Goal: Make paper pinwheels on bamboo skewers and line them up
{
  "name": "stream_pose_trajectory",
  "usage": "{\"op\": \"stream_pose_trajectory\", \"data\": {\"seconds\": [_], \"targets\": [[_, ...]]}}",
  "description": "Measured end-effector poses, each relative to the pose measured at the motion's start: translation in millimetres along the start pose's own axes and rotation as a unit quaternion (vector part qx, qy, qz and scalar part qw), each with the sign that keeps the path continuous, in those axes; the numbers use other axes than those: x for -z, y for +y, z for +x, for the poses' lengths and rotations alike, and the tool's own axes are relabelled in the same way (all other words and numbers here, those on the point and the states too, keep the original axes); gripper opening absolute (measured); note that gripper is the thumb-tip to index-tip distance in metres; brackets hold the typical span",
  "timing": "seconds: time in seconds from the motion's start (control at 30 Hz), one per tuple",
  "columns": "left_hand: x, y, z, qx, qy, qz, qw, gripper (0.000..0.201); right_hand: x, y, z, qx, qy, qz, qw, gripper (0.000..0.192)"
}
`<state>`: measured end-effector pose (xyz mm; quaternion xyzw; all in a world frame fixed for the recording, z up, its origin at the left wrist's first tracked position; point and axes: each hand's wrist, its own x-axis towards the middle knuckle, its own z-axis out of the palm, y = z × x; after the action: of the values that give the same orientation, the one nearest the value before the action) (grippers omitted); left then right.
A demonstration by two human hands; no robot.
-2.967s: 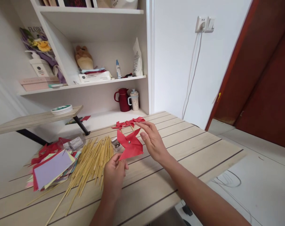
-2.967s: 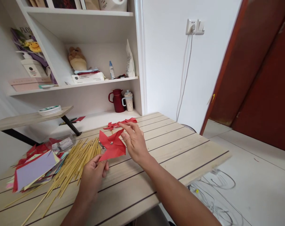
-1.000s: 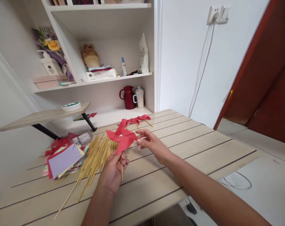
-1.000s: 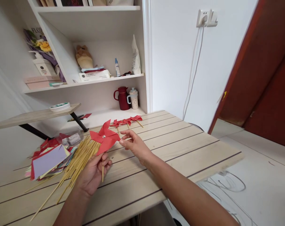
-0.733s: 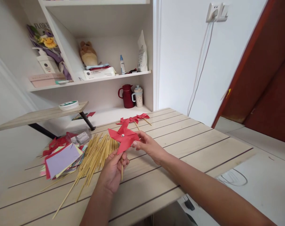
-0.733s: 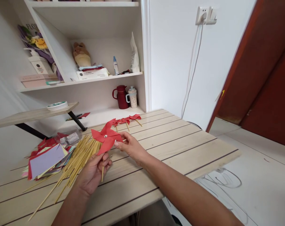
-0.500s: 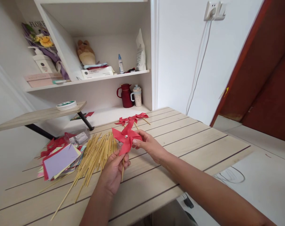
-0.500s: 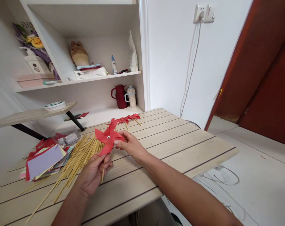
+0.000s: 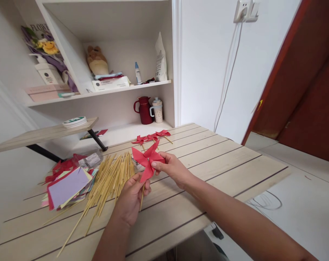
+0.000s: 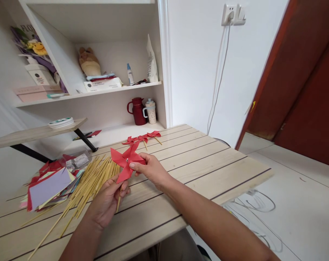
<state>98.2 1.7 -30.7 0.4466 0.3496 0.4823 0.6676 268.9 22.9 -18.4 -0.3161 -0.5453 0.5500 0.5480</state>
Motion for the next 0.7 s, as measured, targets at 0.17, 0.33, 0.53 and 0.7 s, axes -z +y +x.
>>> {"op": "stream_pose_trajectory", "data": {"seconds": [0.17, 0.33, 0.53, 0.7], "targets": [[0.2, -3.2, 0.4, -0.005, -0.016, 0.019, 1.000, 0.018, 0.1, -0.8, -0.4, 0.000, 0.000, 0.003, 1.000, 0.032], [-0.6, -1.5, 0.4, -0.001, -0.014, 0.017, 1.000, 0.018, -1.5, -3.2, -1.5, 0.004, 0.003, 0.006, 1.000, 0.032], [4.6, 5.2, 0.7, -0.023, 0.043, 0.002, 0.999, 0.019, 2.4, -2.0, 0.1, 0.020, 0.097, 0.000, 0.995, 0.039], [4.6, 5.3, 0.9, -0.054, 0.071, 0.101, 0.991, 0.018, 7.6, -3.0, 1.1, 0.047, 0.107, -0.015, 0.993, 0.044]]}}
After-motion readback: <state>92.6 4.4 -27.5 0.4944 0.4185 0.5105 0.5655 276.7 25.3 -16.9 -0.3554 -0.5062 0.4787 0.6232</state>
